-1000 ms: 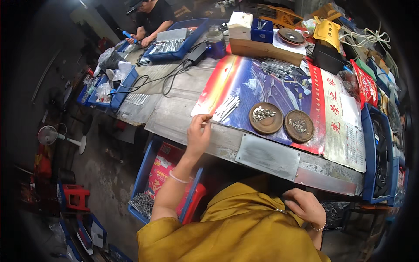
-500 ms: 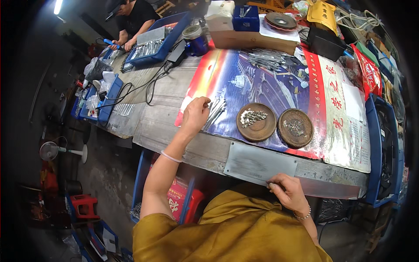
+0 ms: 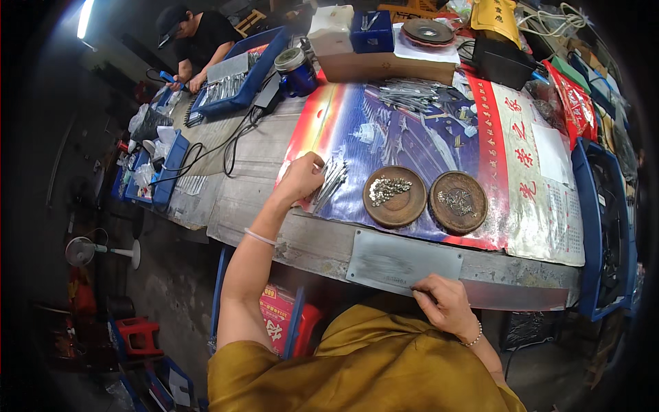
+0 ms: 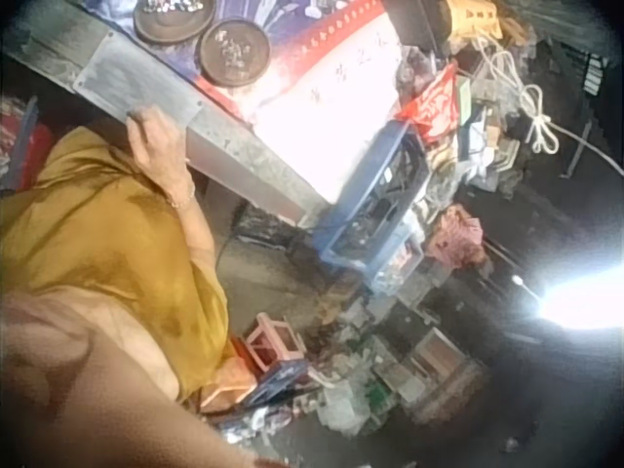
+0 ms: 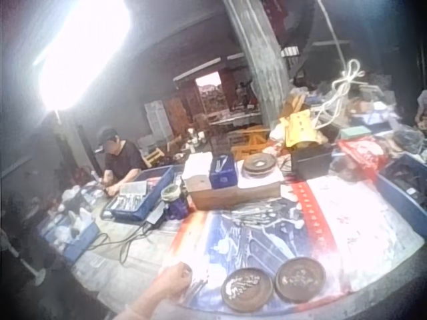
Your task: The person repeatedly assembles small hardware components by picking up metal pins and small metal parts from containers and fitting them together by hand.
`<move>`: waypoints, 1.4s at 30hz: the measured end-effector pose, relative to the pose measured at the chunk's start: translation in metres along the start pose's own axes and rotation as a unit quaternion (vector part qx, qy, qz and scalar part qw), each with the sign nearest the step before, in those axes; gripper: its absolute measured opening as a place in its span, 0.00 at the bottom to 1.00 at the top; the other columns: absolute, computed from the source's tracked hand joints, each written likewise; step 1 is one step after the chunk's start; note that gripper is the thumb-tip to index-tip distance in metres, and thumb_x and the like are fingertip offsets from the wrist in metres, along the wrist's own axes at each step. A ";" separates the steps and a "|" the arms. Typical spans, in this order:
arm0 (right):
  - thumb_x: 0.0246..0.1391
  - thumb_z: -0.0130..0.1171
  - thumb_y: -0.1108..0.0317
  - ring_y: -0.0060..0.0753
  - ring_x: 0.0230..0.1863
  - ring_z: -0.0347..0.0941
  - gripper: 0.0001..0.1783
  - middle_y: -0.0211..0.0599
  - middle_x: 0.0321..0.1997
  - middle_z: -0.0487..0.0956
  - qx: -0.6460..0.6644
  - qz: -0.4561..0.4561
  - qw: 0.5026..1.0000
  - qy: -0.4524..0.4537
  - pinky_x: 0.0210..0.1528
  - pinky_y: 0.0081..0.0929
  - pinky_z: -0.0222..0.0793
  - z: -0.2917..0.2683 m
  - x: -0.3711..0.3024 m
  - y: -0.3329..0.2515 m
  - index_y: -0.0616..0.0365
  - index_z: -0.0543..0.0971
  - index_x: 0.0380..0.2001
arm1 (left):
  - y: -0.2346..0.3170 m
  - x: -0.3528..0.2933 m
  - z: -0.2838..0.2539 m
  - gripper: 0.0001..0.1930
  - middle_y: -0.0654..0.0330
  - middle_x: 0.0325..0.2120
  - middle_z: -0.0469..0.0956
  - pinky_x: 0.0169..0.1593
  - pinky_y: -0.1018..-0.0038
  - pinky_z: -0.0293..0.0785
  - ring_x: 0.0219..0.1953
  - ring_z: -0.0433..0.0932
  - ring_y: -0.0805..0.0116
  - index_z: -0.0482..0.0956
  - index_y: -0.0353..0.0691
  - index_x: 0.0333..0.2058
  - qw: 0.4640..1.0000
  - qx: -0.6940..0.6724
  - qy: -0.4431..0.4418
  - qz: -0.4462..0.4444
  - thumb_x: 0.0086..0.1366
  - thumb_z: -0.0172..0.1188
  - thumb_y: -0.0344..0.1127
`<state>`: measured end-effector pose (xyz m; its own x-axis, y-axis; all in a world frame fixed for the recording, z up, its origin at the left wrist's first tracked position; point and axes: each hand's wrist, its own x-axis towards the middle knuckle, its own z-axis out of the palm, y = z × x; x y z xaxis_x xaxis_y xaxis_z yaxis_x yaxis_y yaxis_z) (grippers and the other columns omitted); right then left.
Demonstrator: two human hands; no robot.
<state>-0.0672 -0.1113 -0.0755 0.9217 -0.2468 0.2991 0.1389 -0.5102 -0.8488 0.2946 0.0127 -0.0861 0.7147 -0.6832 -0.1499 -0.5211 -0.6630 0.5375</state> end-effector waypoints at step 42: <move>0.41 0.62 0.78 0.38 0.22 0.71 0.08 0.37 0.21 0.71 0.004 -0.045 0.999 0.005 0.23 0.30 0.66 0.002 0.000 0.012 0.61 0.74 0.27 | 0.075 -0.147 0.052 0.11 0.56 0.28 0.70 0.31 0.71 0.70 0.27 0.73 0.60 0.78 0.37 0.35 0.976 -0.026 -0.050 0.211 0.53 0.55 0.18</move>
<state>-0.0648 -0.1154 -0.0868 0.9019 -0.2073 0.3789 0.2250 -0.5234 -0.8219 0.1261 0.0477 -0.0668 0.3913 -0.9202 0.0146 -0.7327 -0.3019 0.6099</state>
